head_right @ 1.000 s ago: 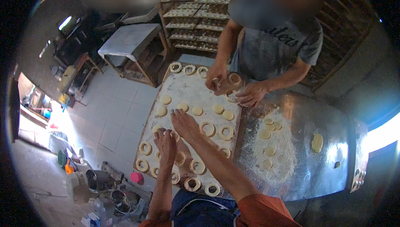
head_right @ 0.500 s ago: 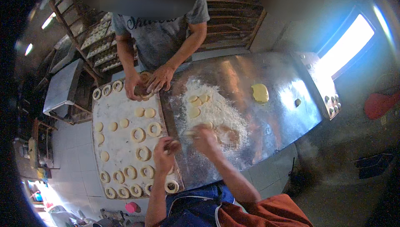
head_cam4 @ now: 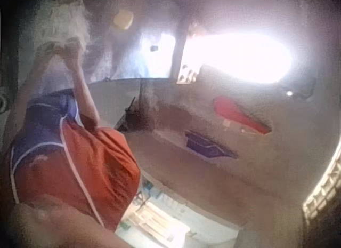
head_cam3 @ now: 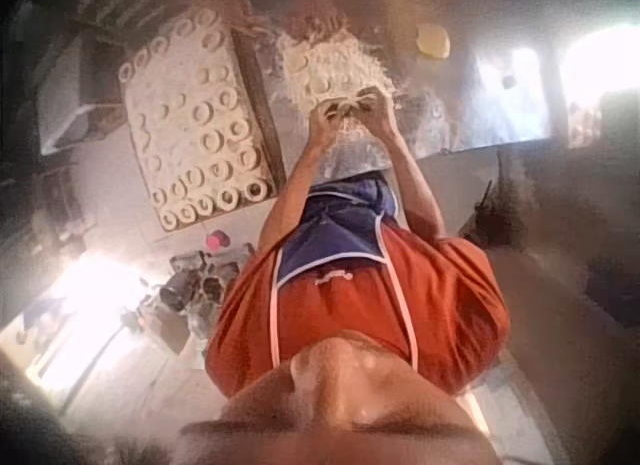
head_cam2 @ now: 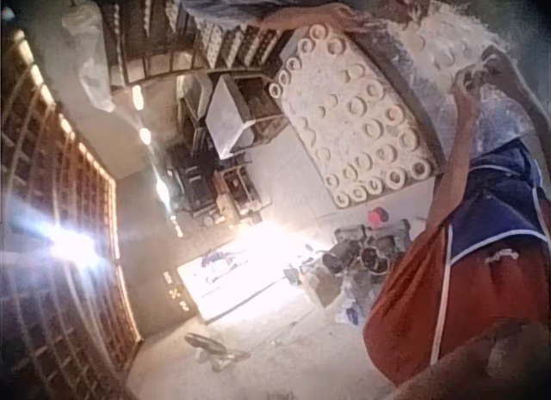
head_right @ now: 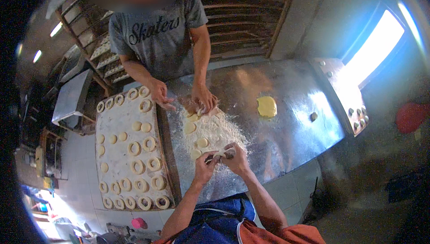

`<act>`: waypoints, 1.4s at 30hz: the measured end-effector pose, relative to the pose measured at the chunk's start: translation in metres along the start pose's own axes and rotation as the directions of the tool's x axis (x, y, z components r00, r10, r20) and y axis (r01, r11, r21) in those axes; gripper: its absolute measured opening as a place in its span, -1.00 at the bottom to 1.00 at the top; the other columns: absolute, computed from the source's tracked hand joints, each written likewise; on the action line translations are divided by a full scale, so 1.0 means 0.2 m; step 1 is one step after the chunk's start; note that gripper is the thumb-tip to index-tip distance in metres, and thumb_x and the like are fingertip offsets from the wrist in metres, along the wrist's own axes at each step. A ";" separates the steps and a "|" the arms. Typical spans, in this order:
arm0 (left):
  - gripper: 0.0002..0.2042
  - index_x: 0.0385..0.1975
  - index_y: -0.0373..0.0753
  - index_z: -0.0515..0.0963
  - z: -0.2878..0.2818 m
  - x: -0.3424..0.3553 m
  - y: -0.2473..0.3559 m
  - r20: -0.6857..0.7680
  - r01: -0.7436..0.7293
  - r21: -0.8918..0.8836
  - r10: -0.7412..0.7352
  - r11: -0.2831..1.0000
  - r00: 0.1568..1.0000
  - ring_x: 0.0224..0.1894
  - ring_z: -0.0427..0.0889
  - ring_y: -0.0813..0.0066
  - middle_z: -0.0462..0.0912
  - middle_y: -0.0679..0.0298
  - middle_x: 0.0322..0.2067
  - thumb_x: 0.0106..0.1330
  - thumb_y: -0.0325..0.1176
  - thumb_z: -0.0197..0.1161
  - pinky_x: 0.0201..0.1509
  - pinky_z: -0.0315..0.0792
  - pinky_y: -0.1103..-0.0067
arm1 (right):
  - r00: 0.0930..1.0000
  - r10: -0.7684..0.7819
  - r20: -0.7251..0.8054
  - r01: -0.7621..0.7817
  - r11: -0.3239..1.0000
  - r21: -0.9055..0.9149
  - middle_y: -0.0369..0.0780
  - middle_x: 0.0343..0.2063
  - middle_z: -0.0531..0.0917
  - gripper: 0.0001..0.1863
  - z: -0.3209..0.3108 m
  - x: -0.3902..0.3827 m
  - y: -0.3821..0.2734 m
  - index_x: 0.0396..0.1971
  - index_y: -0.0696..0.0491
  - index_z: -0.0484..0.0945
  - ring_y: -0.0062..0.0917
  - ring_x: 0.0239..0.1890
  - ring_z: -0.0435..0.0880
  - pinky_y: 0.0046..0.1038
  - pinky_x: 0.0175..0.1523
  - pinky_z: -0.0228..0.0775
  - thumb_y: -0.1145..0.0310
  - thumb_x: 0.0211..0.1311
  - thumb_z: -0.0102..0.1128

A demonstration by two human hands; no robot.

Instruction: The person rolls small dough balls into rings and places them on a tray. They work alongside another person at a metal table in a bakery, handling dough and arranging shaped pieces.

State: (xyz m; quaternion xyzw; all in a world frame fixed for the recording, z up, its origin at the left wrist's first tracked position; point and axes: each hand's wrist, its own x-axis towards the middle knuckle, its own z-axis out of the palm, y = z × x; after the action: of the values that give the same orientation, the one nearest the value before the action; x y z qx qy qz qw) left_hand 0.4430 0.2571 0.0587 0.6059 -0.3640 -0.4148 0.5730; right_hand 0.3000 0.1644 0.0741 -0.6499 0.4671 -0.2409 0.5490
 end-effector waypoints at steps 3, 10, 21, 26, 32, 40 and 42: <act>-0.73 -0.06 -0.44 0.59 0.04 0.00 0.00 -0.043 -0.039 0.007 0.039 0.999 0.998 -0.19 0.73 0.46 0.74 0.14 -0.22 0.46 -0.32 0.29 -0.12 0.64 0.53 | 0.997 -0.063 -0.046 0.068 0.993 0.094 -0.18 -0.36 0.73 -0.45 0.03 0.00 0.04 0.03 0.10 0.45 -0.53 -0.30 0.70 -0.43 -0.18 0.58 0.50 0.01 0.50; -0.81 -0.04 -0.35 0.56 0.12 -0.04 -0.06 -0.191 0.011 -0.405 -0.097 0.914 0.977 -0.17 0.71 0.43 0.71 0.23 -0.24 0.44 -0.43 0.27 -0.11 0.60 0.54 | 0.951 -0.109 0.290 0.047 0.976 0.213 -0.10 -0.17 0.70 -0.41 0.01 0.00 0.02 0.16 0.09 0.37 -0.44 -0.18 0.73 -0.41 -0.14 0.59 0.60 0.09 0.33; -0.72 0.05 -0.19 0.34 0.02 -0.09 -0.02 -0.130 -0.082 -0.685 -0.011 0.724 0.992 -0.07 0.60 0.35 0.53 0.26 -0.12 0.37 -0.46 0.11 0.04 0.51 0.45 | 0.996 0.040 0.079 -0.063 0.946 0.318 -0.25 -0.54 0.65 -0.46 0.19 0.08 0.12 -0.46 0.09 0.64 -0.47 -0.47 0.58 -0.42 -0.30 0.40 -0.04 0.50 -0.07; -0.70 -0.04 -0.28 0.32 -0.10 -0.10 -0.02 -0.150 -0.284 0.544 0.425 0.789 0.893 -0.26 0.59 0.23 0.54 0.32 -0.33 0.50 -0.15 -0.06 -0.12 0.42 0.42 | 0.977 -0.018 0.211 0.007 0.998 0.056 -0.13 -0.42 0.67 -0.45 0.28 0.02 0.01 0.03 0.22 0.55 -0.39 -0.40 0.61 -0.32 -0.31 0.40 -0.01 0.54 -0.12; -0.69 -0.42 -0.16 0.38 -0.21 -0.07 -0.12 -0.417 -0.225 -0.724 -0.154 0.652 0.896 -0.46 0.51 0.20 0.44 0.21 -0.49 0.51 -0.11 -0.09 -0.43 0.30 0.40 | 0.990 -0.102 0.102 0.075 0.968 0.239 -0.08 -0.42 0.70 -0.33 0.52 -0.04 -0.14 -0.14 0.30 0.61 -0.41 -0.36 0.69 -0.31 -0.29 0.52 -0.13 0.53 -0.11; -0.70 -0.44 -0.20 0.31 -0.50 -0.13 -0.01 -0.353 -0.254 -0.778 -0.066 0.575 0.933 -0.53 0.38 0.45 0.30 0.32 -0.54 0.53 -0.16 -0.08 -0.49 0.27 0.42 | 0.869 -0.473 0.143 0.471 0.881 0.048 0.01 -0.35 0.61 -0.62 0.74 -0.08 -0.28 0.07 0.29 0.47 -0.13 -0.34 0.59 -0.19 -0.17 0.47 0.29 0.46 0.03; -0.76 -0.45 -0.08 0.27 -0.57 -0.14 0.07 -0.465 -0.156 -0.290 0.003 0.944 0.885 -0.50 0.35 0.57 0.23 0.47 -0.52 0.52 -0.22 -0.05 -0.46 0.24 0.56 | 0.457 -0.883 0.111 0.878 0.427 -0.217 -0.02 -0.48 0.55 -0.56 0.81 -0.07 -0.28 0.20 0.27 0.42 -0.11 -0.43 0.54 -0.15 -0.24 0.43 0.60 0.31 0.14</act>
State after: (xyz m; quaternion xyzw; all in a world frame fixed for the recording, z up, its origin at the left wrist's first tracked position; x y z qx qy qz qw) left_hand 0.5378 0.3274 0.0743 0.5701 -0.1715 -0.2894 0.7495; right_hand 0.4459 0.2539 0.0843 -0.8571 0.0908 -0.4388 0.2541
